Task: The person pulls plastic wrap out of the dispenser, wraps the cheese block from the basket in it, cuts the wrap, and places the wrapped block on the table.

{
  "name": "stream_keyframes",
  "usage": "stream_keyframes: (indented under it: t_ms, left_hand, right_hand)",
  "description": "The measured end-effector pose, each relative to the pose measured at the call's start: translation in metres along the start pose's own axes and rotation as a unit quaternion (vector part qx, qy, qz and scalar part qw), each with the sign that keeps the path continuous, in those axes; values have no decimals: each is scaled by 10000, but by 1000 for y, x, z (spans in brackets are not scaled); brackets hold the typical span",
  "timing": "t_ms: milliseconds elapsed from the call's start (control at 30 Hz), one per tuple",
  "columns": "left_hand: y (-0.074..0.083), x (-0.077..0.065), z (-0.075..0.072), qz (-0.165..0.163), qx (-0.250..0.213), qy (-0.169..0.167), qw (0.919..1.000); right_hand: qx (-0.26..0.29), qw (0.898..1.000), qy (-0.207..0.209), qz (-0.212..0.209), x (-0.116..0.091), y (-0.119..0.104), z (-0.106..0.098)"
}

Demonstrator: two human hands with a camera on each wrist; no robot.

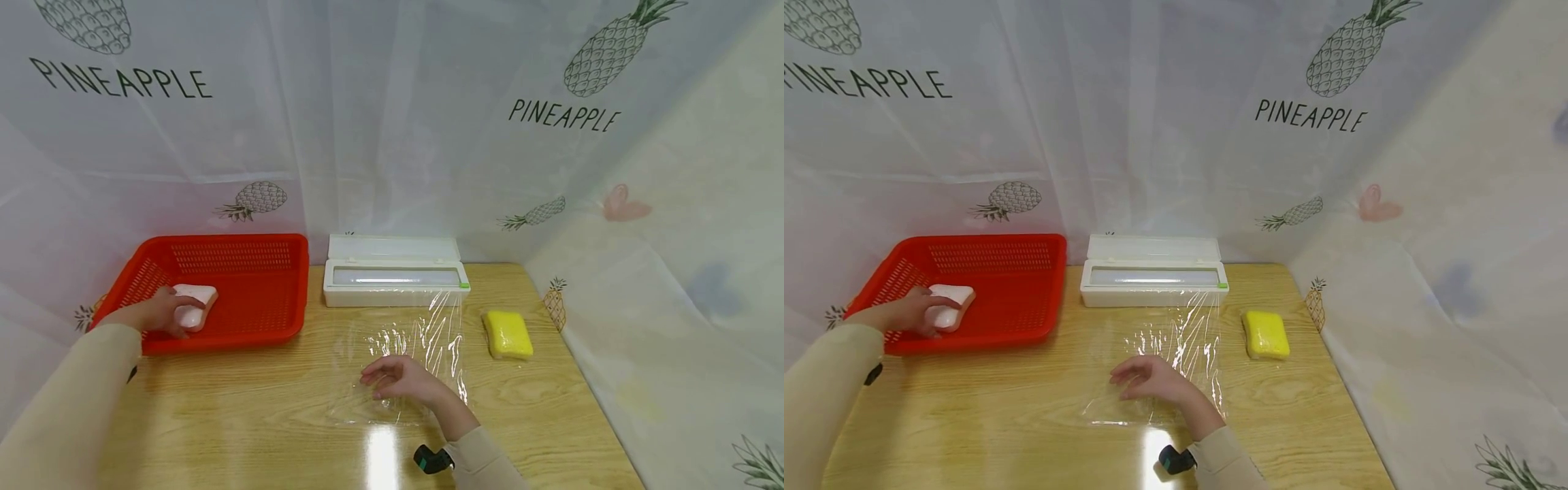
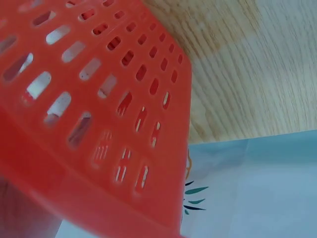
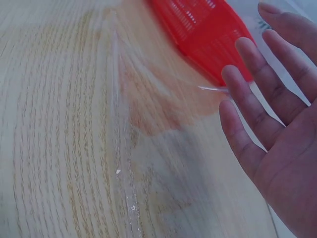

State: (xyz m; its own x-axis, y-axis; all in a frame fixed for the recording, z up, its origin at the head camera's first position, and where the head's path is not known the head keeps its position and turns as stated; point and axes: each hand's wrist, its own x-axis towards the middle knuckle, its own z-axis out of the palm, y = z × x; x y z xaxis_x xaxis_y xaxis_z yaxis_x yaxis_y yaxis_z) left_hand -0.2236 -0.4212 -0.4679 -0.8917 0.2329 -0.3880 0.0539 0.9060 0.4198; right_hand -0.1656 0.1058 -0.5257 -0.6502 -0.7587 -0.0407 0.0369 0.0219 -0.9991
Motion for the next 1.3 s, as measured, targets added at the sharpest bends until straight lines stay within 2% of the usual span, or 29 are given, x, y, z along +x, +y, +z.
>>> stream_keyframes:
  t_ms: [200,300,367,500,567,667,800,900,1033,1133,1300]
  left_hand:
    - [7,-3,-1,-223,59,220,9995]
    - [12,-5,-4,-328,-12,367,9988]
    - [17,-6,-7,-265,36,579,9980]
    - [31,-9,-13,180,423,1113,9927]
    - [40,-11,-17,461,701,1403,9866]
    - [55,-15,-22,831,877,1798,9762]
    - [82,-25,-25,1191,616,2204,9661]
    - [106,-33,-25,1277,232,2219,9664]
    - [138,-41,-19,1366,-39,2117,9677]
    - [164,-43,-8,1682,-152,2208,9606]
    - [213,-41,22,2286,-524,2300,9445]
  right_hand:
    - [-76,9999,66,-12,-5,-8,1]
    - [-145,9996,254,-39,-7,-13,3]
    - [-283,9986,449,-72,-8,-18,4]
    - [-692,9933,916,-141,-10,-28,8]
    - [-791,9903,1119,-225,-11,-32,10]
    - [-785,9875,1313,-372,-14,-41,15]
    - [-678,9840,1521,-630,-20,-58,21]
    - [-574,9805,1728,-743,-25,-62,23]
    - [-431,9774,1945,-707,-28,-51,21]
    - [-411,9748,2064,-745,-33,-46,21]
    - [-287,9668,2359,-939,-44,-50,23]
